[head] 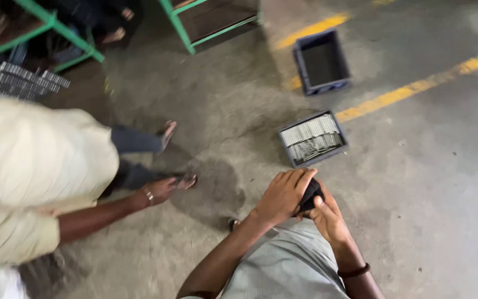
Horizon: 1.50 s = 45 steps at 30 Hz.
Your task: The person folds a black cloth and sets it aside, then walks to a lathe machine. They open the machine doors, load a small cylindrical metal part into the chuck, take a metal rod from a tray, and use a hand tool to work on the part. They repeatedly open and close the machine doors, handle small metal components, and place finished pieces into a tray.
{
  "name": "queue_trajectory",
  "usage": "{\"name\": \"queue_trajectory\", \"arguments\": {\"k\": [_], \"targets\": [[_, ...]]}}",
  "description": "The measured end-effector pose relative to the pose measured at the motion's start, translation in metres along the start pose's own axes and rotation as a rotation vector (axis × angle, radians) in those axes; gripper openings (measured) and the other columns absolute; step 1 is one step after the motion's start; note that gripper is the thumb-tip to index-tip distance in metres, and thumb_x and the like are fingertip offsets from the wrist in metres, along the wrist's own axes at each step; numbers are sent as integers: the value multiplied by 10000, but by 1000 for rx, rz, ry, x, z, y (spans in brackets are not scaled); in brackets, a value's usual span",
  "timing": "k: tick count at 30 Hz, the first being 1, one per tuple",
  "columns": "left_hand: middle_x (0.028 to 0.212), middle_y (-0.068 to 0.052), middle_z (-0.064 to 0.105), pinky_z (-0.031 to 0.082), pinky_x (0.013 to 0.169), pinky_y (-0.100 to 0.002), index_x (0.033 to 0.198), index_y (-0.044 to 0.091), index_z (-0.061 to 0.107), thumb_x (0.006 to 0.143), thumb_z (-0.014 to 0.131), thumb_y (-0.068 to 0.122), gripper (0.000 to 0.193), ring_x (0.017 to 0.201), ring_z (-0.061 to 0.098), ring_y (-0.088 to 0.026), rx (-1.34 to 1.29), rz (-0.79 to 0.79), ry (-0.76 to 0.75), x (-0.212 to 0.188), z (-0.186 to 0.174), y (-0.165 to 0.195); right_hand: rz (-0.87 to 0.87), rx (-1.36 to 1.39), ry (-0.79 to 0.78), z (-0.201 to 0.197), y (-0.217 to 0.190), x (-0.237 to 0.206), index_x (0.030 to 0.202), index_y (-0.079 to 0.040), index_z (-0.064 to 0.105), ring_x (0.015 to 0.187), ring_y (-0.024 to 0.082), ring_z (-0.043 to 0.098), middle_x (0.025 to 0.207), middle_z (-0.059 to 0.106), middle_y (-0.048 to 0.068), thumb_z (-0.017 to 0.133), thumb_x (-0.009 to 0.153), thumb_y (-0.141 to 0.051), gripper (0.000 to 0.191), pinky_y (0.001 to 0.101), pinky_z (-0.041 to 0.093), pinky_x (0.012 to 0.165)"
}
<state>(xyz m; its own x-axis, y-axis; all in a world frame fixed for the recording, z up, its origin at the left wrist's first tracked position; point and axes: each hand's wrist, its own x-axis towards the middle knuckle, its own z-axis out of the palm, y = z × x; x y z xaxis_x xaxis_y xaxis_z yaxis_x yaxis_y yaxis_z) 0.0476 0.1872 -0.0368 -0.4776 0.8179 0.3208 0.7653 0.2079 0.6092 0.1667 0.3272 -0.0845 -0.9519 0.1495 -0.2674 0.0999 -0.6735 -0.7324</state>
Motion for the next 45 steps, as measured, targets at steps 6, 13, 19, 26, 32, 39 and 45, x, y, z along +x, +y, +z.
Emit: {"name": "queue_trajectory", "arguments": {"k": [6,13,19,26,32,39,45], "targets": [[1417,-215,546,459,1075,-456,1530,4,387,827,745,117,796,1282,554,-380,-405,99,-168,170,169,-28,-120,-165,381,-193,-86,54,1329,-3,576,725,115,619,958,667,57,631,992,-143,369,295,494,542],[1336,-157,600,464,1050,-365,1600,78,365,924,664,33,740,1228,571,-236,-971,-282,-266,343,310,-45,-329,-324,625,-335,-216,131,1183,-14,668,630,77,609,841,700,26,732,897,-31,293,254,503,511],[1293,-73,619,525,967,-295,1400,40,513,898,743,77,554,1164,620,-126,-1253,-503,-279,505,461,-107,-524,-753,739,-507,-336,231,1164,-14,676,773,117,647,904,740,71,740,916,-31,257,285,531,651],[1115,-138,708,519,873,-329,1198,-10,684,861,832,226,437,1006,650,-189,-1157,-857,-141,781,619,-173,-424,-1092,676,-702,-532,369,1227,-50,635,895,330,747,1034,742,180,705,827,-8,408,353,574,740],[1321,-232,539,479,909,-445,1365,25,539,869,807,376,665,1161,558,-400,-304,-450,-222,963,646,-213,-225,-1210,792,-829,-658,431,1174,-101,666,942,388,723,1012,746,167,723,780,-37,404,413,588,782],[1256,-217,600,511,981,-459,1246,44,619,835,781,455,603,1164,608,-399,-58,-663,-103,1164,716,-405,-196,-1556,780,-1033,-842,629,1173,-186,693,966,396,698,1073,733,163,709,730,-47,464,468,573,801],[1268,-234,668,487,1047,-463,1253,39,660,861,702,519,621,1226,595,-415,46,-1106,-437,1266,728,-502,-382,-1455,666,-1046,-1070,877,1259,-98,656,977,396,687,1143,697,181,696,794,4,479,438,586,762]]}}
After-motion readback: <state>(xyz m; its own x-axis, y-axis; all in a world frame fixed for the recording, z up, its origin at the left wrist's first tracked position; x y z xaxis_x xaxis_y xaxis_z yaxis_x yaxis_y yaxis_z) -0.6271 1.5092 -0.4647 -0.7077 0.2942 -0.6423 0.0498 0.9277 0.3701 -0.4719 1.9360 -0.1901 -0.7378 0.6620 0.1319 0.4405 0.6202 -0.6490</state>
